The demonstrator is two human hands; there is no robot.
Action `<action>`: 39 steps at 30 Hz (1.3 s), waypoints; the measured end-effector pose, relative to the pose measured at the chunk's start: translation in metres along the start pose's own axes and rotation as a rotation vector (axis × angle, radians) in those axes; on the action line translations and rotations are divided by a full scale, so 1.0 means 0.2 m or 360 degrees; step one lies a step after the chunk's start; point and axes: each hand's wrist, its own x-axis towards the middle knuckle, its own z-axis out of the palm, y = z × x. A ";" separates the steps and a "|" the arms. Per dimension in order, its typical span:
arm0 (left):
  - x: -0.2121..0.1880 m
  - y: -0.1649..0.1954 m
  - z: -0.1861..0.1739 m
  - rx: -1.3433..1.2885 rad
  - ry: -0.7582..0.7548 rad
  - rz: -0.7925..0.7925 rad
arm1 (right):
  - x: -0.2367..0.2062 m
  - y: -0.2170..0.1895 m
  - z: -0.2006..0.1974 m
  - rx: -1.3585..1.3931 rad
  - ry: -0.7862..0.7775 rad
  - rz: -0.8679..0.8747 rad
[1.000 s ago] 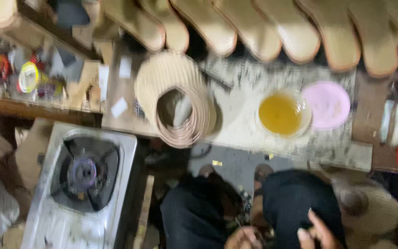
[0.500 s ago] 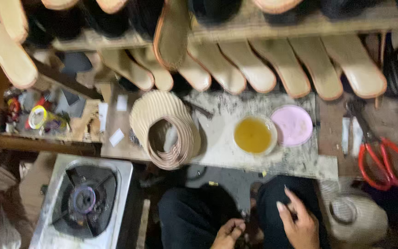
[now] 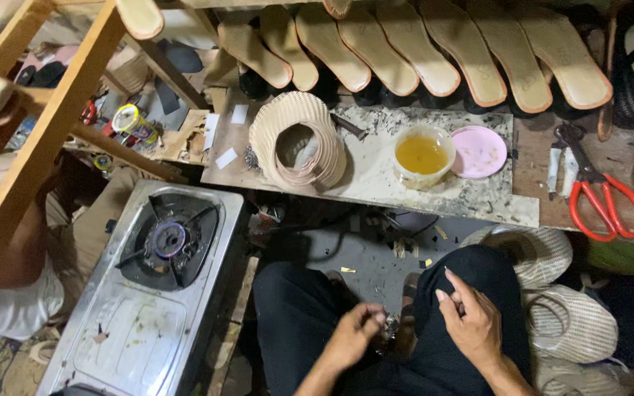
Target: The person sits on the floor holding a woven mesh shoe upper on their lap. They dip their fingers into a cup of yellow glue, spread it along the upper's edge, and press a thin strip onto the glued edge, repeating the glue-and-press cycle and turning the upper to work different sections.
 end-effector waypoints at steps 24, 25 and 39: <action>0.30 1.09 -0.53 0.1162 0.0903 0.0628 | -0.06 0.06 -0.02 -0.0178 -0.0187 0.0106; 0.31 1.11 -0.55 0.1160 0.0847 0.0631 | -0.06 0.06 -0.02 -0.0147 -0.0175 0.0144; -0.11 0.65 -0.55 -0.0081 0.0659 0.0877 | 0.01 0.01 0.01 -0.0026 -0.0318 0.0492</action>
